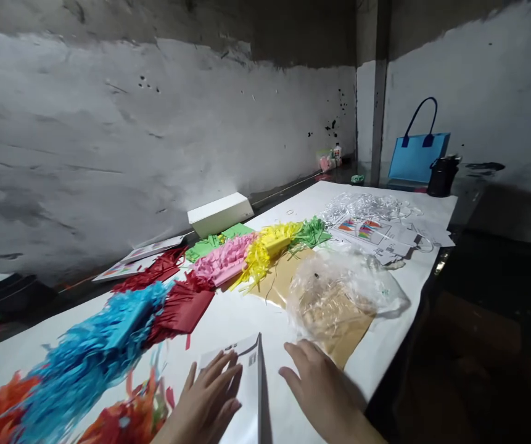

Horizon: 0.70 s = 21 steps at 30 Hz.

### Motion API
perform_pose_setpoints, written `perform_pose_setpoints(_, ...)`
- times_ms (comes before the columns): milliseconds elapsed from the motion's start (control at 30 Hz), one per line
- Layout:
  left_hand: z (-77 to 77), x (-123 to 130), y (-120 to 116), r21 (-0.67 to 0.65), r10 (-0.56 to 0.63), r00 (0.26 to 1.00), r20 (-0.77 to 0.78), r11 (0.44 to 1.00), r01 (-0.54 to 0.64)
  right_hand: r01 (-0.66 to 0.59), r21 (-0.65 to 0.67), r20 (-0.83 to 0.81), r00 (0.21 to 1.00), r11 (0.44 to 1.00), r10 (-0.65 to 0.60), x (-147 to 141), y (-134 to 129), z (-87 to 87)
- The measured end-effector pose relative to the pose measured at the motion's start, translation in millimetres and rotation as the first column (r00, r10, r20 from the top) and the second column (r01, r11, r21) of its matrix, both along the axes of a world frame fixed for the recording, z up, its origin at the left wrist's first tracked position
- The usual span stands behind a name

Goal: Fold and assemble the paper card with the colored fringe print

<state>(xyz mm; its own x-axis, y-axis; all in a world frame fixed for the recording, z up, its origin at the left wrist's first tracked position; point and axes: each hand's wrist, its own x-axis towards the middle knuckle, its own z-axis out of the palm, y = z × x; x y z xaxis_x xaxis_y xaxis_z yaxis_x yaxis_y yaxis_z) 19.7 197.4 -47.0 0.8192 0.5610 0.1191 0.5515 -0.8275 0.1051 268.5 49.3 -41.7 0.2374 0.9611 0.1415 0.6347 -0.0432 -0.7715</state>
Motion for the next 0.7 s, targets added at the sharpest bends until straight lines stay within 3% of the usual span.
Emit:
perform_pose_setpoints(67, -0.6, -3.8, 6.6, 0.08, -0.083, 0.995, 0.061, 0.994, 0.078, -0.041, 0.062, 0.129, 0.991, 0.997, 0.033, 28.3, -2.7, -6.2)
perform_pose_setpoints(133, 11.1, 11.6, 7.0, 0.064, -0.188, 0.972, 0.14, 0.982, 0.18, -0.069, 0.108, 0.233, 0.972, 0.992, 0.042, 68.8, 10.0, -9.4)
perform_pose_setpoints(267, 33.9, 91.6, -10.0, -0.204, -0.331, 0.925, 0.186, 0.908, 0.366, 0.011, 0.196, 0.368, 0.926, 0.98, -0.084, 172.4, 57.4, -2.0)
perform_pose_setpoints(367, 23.9, 155.2, -26.8, -0.238, -0.495, 0.863, 0.1, 0.83, 0.504, 0.205, 0.286, 0.388, 0.868, 0.936, -0.309, 227.3, 69.7, 6.6)
perform_pose_setpoints(467, 1.6, 191.5, -38.1, -0.054, -0.616, 0.785, 0.067, 0.783, 0.619, 0.224, 0.339, 0.42, 0.833, 0.914, -0.36, 230.9, 47.6, 8.2)
perform_pose_setpoints(567, -7.6, 199.5, -38.9, 0.073, -0.645, 0.761, 0.061, 0.764, 0.641, -0.004, 0.291, 0.475, 0.869, 0.957, -0.141, 204.5, 13.3, 3.5)
perform_pose_setpoints(633, -3.7, 194.0, -33.7, 0.091, -0.656, 0.753, 0.055, 0.754, 0.65, -0.162, 0.22, 0.473, 0.88, 0.962, 0.041, 191.1, -4.2, -0.1)
perform_pose_setpoints(700, 2.3, 182.0, -26.7, 0.078, -0.64, 0.765, 0.069, 0.768, 0.635, -0.243, 0.153, 0.443, 0.883, 0.958, 0.153, 185.7, -15.1, -3.4)
